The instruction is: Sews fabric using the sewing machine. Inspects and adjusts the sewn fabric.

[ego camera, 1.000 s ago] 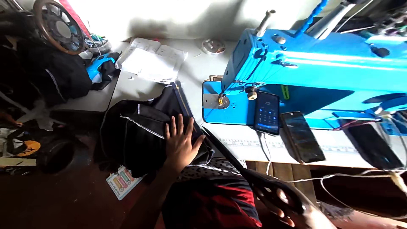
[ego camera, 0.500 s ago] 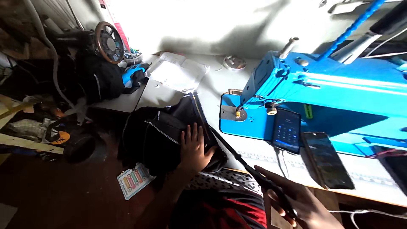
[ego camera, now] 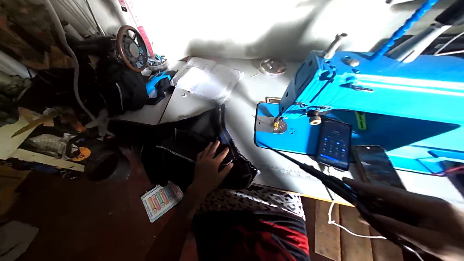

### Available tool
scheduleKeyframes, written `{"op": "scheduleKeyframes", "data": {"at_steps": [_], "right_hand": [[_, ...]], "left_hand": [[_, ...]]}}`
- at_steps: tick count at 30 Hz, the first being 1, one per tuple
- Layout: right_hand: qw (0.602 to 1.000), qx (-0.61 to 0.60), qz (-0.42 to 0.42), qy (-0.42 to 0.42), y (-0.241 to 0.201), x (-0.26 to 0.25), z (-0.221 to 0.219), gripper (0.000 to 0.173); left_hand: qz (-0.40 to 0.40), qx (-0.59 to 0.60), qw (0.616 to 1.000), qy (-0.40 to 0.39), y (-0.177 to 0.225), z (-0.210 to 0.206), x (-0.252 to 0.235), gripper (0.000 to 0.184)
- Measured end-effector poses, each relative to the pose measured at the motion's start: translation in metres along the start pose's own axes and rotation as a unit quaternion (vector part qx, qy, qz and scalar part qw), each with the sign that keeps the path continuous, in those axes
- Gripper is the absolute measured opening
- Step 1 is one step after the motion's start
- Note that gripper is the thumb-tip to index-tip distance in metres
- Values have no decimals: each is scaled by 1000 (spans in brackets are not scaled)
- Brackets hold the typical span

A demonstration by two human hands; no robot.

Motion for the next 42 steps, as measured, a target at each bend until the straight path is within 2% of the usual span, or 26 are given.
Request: {"op": "scheduleKeyframes", "data": {"at_steps": [3,5,9,13,16,19,22,24,27,29,30,33,36,39,41,42], "right_hand": [[992,-79,34,97,0,-37,-29,46],[989,-69,47,120,-11,-80,-49,40],[985,42,90,138,-29,-199,-80,40],[978,103,134,120,-31,-310,-98,38],[977,134,124,107,-28,-358,-102,35],[969,162,129,135,-18,-380,-103,37],[967,155,139,144,-29,-350,-100,35],[965,131,189,130,-44,-290,-100,32],[969,70,230,53,-46,-183,-119,24],[972,30,233,15,-33,-136,-139,25],[973,23,228,22,-27,-123,-148,25],[972,62,188,126,-7,-115,-163,24],[964,97,129,212,4,-120,-159,21],[964,101,99,225,8,-121,-155,24],[963,109,111,222,8,-122,-159,22],[962,114,119,220,7,-124,-161,20]], "left_hand": [[-22,2,1000,13,6,-5,3,44],[-23,0,1000,-1,13,-7,5,45],[-12,-18,999,-43,29,-4,8,54],[-34,-44,998,-22,30,-11,11,51],[-41,-17,998,-35,28,-9,14,49],[-14,-13,998,-55,25,5,18,50],[-24,-55,997,-44,18,21,23,41],[-50,-61,996,-41,16,26,24,30],[-87,-45,995,13,17,27,22,24],[-69,-33,997,16,22,26,17,25],[-56,-26,998,6,25,25,14,27],[-36,9,998,-57,33,21,4,34],[-32,66,988,-136,42,23,0,39],[4,151,967,-207,48,27,-1,47],[35,185,958,-218,41,27,-5,40],[22,185,960,-210,36,25,-7,34]]}}
Point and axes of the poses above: each hand's wrist, its own x-axis away from the middle knuckle, its own z-axis out of the back of the hand, y = z × x, the point moved 4 cm from there along -x, towards the middle knuckle
